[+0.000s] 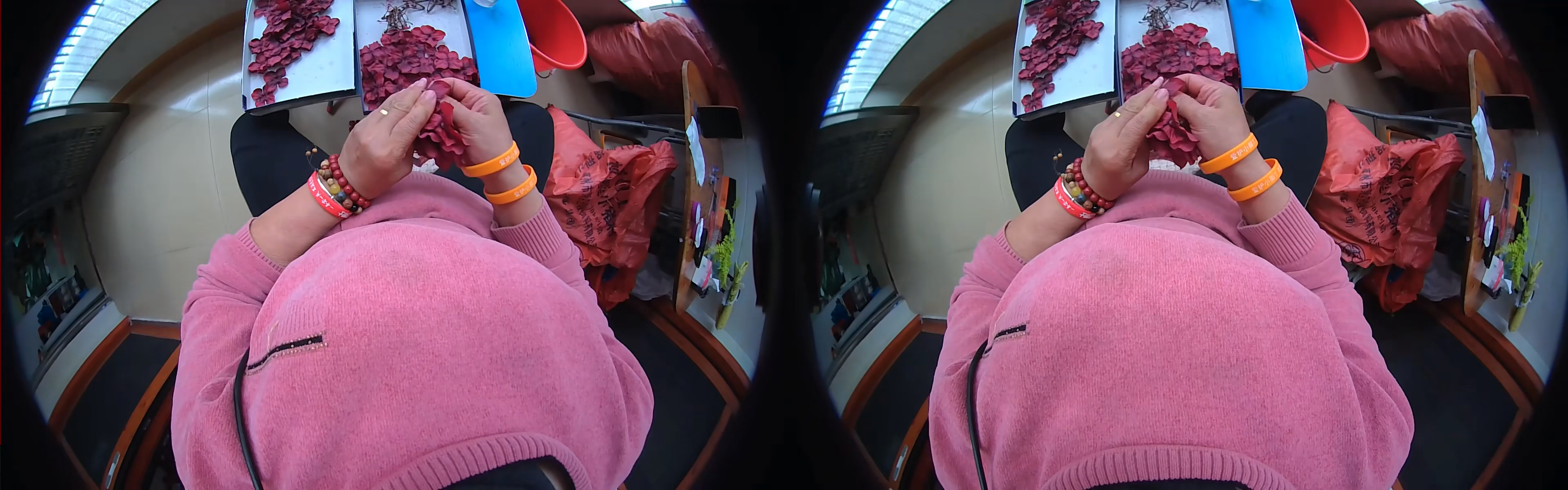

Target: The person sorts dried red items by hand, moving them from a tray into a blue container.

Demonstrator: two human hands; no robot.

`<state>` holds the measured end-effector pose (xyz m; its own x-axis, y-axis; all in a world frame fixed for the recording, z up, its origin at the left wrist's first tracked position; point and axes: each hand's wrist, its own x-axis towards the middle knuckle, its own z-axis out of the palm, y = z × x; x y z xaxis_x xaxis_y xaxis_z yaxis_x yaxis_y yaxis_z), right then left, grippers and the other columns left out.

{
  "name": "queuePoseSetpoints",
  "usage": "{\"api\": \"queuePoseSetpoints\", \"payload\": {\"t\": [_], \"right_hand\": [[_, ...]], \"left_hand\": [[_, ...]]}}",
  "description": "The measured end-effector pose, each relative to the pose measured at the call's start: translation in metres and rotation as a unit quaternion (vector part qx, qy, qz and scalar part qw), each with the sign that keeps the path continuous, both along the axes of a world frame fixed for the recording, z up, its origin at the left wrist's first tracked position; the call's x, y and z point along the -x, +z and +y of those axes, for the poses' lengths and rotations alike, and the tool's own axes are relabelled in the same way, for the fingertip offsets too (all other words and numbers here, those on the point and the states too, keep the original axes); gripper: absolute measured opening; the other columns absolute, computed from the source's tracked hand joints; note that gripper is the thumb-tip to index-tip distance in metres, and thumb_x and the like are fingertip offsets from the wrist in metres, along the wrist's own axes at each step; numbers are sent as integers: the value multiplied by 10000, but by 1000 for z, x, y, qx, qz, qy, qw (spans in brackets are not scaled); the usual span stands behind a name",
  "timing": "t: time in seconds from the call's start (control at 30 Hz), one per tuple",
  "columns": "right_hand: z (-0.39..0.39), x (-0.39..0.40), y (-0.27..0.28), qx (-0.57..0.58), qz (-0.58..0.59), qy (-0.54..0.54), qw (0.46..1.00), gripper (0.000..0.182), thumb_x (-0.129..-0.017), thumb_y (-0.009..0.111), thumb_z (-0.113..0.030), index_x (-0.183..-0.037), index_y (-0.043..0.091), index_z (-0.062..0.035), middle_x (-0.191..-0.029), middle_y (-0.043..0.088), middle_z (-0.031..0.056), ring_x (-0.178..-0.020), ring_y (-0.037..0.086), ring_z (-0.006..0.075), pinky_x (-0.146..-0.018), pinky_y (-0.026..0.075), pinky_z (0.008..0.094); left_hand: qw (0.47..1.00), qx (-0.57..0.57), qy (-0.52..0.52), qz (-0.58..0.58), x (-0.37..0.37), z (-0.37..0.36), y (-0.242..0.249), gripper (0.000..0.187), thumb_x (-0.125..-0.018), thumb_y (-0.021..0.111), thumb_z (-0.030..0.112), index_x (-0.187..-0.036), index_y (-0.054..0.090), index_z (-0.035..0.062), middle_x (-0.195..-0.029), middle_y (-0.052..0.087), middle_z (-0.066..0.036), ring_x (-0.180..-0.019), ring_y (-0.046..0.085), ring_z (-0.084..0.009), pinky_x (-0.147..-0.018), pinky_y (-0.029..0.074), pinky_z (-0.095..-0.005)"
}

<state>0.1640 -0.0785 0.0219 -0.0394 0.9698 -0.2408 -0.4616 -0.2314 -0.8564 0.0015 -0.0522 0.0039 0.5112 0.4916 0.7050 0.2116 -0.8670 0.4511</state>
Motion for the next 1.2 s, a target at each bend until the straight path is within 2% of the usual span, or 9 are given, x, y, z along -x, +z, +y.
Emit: {"api": "queuePoseSetpoints", "payload": {"t": [0.07,0.13,0.23,0.37,0.6,0.73,0.93,1.13,1.2], "right_hand": [[-1,-2,2,-107,-167,-13,980,140,-901,543,-67,-982,621,17,-844,646,46,-695,604,77,-611,503,196],[-2,-6,4,-294,-472,-26,830,133,-898,553,-69,-971,621,18,-848,645,45,-708,606,76,-621,504,192],[0,3,10,30,19,-23,999,122,-885,565,-60,-959,619,20,-862,643,51,-718,609,81,-627,503,190],[1,2,7,54,53,-30,997,126,-873,589,-70,-959,621,17,-874,640,56,-722,611,85,-637,503,188],[-2,3,9,3,-19,-18,1000,115,-879,593,-66,-961,620,10,-852,626,20,-754,568,56,-682,473,180],[-3,10,4,-52,-105,-41,992,110,-887,586,-69,-950,617,16,-844,624,10,-757,556,51,-678,458,177],[-4,14,-3,-104,-259,-49,959,112,-876,580,-65,-945,604,20,-812,634,40,-737,567,76,-657,470,212],[-3,13,-12,-71,-331,0,941,109,-864,568,-55,-945,584,15,-795,628,57,-707,573,89,-635,474,226],[-4,13,-15,-66,-283,-1,957,128,-861,565,-53,-971,556,11,-806,613,49,-691,561,83,-620,466,219]], "left_hand": [[1000,-10,4,10,0,1,0,544,-655,651,-20,-1180,520,-75,-1165,545,-289,-1037,587,-390,-884,499,-400],[1000,-2,4,16,1,0,4,543,-653,647,-26,-1179,521,-78,-1169,541,-293,-1034,587,-394,-889,495,-403],[1000,-2,6,18,1,-1,5,524,-666,633,-42,-1177,524,-77,-1173,541,-292,-1029,589,-392,-897,489,-404],[998,41,-36,-35,3,2,-1,416,-737,582,-58,-1151,543,-74,-1166,548,-285,-1021,599,-373,-903,479,-367],[831,465,-70,-298,0,-13,20,217,-889,508,5,-1104,491,-20,-1087,626,-133,-972,603,-129,-885,453,-260],[831,481,-47,-275,-7,-4,17,157,-914,517,22,-1066,523,-17,-962,648,-90,-910,605,-110,-785,472,-215],[885,443,0,-144,-2,0,8,137,-901,547,22,-1032,586,19,-944,651,-27,-818,607,-89,-747,470,-211],[995,28,68,60,3,11,1,126,-850,566,18,-975,571,0,-855,633,-75,-738,610,-140,-708,473,-256],[991,97,86,34,2,14,-3,100,-859,560,34,-955,572,9,-834,623,-57,-735,601,-126,-714,475,-259]]}}
